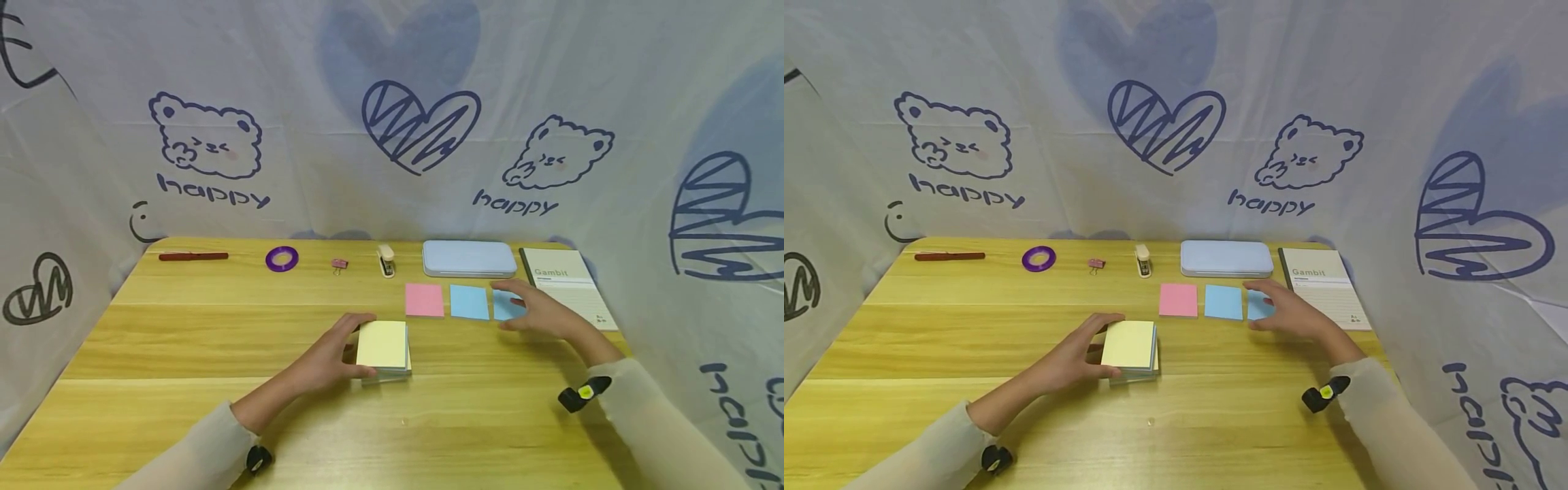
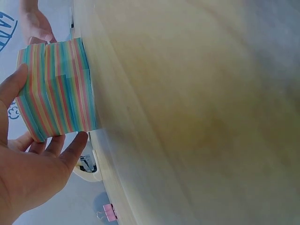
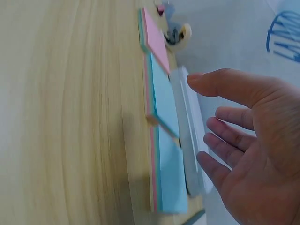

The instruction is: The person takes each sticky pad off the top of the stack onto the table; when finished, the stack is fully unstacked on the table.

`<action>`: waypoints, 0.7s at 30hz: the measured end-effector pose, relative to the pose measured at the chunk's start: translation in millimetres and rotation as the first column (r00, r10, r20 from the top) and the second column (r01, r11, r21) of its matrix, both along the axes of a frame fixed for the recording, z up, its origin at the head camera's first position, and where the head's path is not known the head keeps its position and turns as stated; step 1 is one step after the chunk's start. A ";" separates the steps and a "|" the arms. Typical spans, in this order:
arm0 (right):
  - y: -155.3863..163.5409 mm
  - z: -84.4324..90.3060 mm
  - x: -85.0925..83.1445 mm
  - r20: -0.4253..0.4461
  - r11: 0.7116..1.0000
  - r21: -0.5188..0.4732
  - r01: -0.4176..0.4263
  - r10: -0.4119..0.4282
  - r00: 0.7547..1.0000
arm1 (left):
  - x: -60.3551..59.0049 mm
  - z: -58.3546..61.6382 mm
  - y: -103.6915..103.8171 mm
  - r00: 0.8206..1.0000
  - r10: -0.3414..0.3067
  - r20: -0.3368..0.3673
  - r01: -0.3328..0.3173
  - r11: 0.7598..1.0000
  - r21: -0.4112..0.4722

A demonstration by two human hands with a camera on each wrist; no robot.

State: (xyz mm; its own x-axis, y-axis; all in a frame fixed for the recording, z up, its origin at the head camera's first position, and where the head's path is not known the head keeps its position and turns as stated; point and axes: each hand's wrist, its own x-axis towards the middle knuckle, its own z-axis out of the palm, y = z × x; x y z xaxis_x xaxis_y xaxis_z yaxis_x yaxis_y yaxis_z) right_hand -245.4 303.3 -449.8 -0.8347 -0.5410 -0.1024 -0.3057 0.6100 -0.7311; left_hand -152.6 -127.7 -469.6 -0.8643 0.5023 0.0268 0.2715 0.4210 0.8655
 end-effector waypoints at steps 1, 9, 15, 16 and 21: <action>-3.7 0.3 1.5 0.001 1.000 -0.008 -0.005 0.005 1.000 | 0.0 0.0 0.0 1.000 0.001 0.005 -0.001 1.000 0.000; -39.7 5.3 16.3 0.015 0.994 -0.078 -0.076 0.077 0.997 | 0.0 -1.1 -0.4 1.000 -0.003 0.014 0.003 1.000 0.006; -71.4 10.6 27.5 0.021 0.979 -0.128 -0.156 0.160 0.987 | -0.6 -2.5 -0.7 0.999 0.000 0.032 0.000 1.000 0.011; -76.5 11.3 29.1 0.028 0.978 -0.129 -0.164 0.169 0.985 | -0.8 -3.1 -0.9 0.999 -0.001 0.037 0.001 1.000 0.013; -99.7 13.7 36.3 0.050 0.965 -0.161 -0.206 0.217 0.975 | -0.8 -4.6 -2.0 0.997 0.002 0.072 -0.003 1.000 0.014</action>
